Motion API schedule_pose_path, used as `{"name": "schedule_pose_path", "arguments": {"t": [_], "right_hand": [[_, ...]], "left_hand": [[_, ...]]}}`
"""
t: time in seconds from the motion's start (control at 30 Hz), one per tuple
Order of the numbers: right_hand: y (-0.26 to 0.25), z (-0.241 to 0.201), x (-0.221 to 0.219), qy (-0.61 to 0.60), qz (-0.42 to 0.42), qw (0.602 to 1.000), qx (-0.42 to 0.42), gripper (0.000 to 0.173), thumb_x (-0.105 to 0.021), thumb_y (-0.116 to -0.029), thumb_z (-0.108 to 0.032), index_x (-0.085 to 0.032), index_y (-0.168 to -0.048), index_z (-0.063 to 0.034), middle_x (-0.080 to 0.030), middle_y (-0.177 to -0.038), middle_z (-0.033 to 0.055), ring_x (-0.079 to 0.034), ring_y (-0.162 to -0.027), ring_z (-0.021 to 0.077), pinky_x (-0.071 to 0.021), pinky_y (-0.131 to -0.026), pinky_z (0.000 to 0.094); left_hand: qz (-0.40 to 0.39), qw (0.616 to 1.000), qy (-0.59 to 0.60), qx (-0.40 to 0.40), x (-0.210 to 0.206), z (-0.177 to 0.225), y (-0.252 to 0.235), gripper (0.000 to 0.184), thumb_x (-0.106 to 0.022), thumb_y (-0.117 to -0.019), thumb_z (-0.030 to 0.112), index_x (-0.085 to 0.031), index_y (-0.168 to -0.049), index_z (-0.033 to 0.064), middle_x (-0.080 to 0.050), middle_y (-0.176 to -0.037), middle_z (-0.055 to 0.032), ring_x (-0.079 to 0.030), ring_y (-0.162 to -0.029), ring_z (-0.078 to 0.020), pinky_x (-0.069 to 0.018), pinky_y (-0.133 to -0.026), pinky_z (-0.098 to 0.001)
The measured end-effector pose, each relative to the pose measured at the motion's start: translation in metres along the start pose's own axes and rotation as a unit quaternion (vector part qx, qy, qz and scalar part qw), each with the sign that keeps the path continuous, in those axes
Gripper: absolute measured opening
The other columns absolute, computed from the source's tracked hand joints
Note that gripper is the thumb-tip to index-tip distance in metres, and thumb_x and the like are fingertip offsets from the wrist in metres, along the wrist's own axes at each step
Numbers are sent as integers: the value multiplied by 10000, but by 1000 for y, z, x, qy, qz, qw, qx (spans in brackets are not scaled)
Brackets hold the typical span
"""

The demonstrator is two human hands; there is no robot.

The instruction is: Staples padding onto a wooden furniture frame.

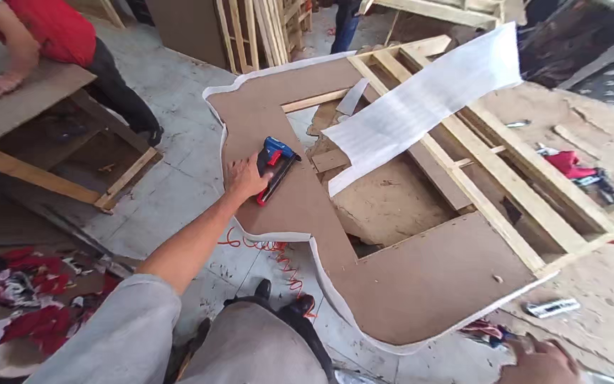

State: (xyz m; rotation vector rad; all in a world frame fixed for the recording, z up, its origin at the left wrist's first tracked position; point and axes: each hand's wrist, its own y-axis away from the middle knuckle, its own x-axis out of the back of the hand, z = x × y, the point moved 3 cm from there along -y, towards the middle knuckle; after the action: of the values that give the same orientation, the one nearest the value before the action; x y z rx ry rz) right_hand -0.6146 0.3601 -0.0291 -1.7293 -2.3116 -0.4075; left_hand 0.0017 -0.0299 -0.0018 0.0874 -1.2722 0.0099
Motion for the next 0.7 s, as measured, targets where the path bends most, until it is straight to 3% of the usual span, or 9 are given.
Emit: {"name": "schedule_pose_path", "arguments": {"t": [0.07,0.13,0.2,0.33,0.43,0.53,0.6,0.67,0.7], "right_hand": [[67,-12,-10,-42,-9,999,28,426,-484,-1022,-147,-458,-1410,27,-581,-1173,104,-608,-919,108,-562,-783,341],[120,-27,-23,-70,-8,996,58,414,-506,-1020,-149,-486,-1381,52,-592,-1244,127,-632,-1004,128,-574,-845,360],[168,-47,-34,-91,-7,990,104,373,-505,-1030,-142,-522,-1338,69,-619,-1227,133,-655,-1017,137,-592,-859,364],[258,-83,-62,-100,-111,956,251,350,-478,-1006,-79,-535,-1294,111,-650,-1218,155,-673,-1083,172,-601,-894,366],[331,-102,-91,-112,-239,919,292,323,-499,-1007,-125,-590,-1256,60,-697,-1180,116,-695,-1069,185,-614,-893,384],[380,-122,-110,-156,-363,877,273,389,-485,-1059,-242,-573,-1297,52,-690,-1213,141,-691,-1108,227,-613,-929,419],[393,-141,-105,-157,-400,859,278,639,-488,-1066,-426,-456,-1428,100,-634,-1336,192,-644,-1219,248,-575,-1013,426],[391,-160,-84,-154,-380,866,284,950,-519,-997,-621,-291,-1514,142,-557,-1444,227,-582,-1315,256,-526,-1089,428],[386,-165,-68,-161,-335,884,283,1031,-570,-958,-647,-242,-1526,149,-543,-1455,220,-577,-1313,238,-519,-1091,413]], "left_hand": [[-42,997,45,39,1,2,-6,767,-729,-888,404,-449,-1508,52,-605,-1362,-264,-578,-1273,-454,-429,-1069,-670],[-92,987,106,76,5,-6,-20,686,-801,-823,383,-589,-1352,1,-657,-1237,-292,-619,-1182,-488,-463,-980,-721],[-125,981,130,71,6,-10,-24,682,-845,-772,403,-633,-1269,-12,-680,-1173,-285,-638,-1144,-477,-468,-970,-722],[-175,950,255,42,18,-4,4,752,-808,-821,141,-416,-1445,-8,-665,-1159,-239,-720,-928,-326,-605,-841,-518],[-182,920,346,-1,49,9,62,718,-786,-858,73,-401,-1453,-42,-654,-1188,-227,-728,-881,-281,-636,-785,-455],[-87,905,397,-122,76,37,137,720,-771,-831,112,-378,-1416,-35,-682,-1149,-151,-737,-909,-208,-652,-771,-402],[-30,873,426,-236,86,76,196,715,-739,-823,152,-377,-1400,-64,-664,-1170,-156,-706,-1001,-186,-623,-840,-387],[-55,803,448,-388,86,111,259,684,-720,-859,188,-408,-1400,-91,-642,-1237,-189,-677,-1077,-187,-599,-901,-377],[-103,750,446,-477,85,123,288,670,-706,-885,222,-453,-1420,-92,-624,-1332,-207,-645,-1196,-205,-567,-998,-391]]}}
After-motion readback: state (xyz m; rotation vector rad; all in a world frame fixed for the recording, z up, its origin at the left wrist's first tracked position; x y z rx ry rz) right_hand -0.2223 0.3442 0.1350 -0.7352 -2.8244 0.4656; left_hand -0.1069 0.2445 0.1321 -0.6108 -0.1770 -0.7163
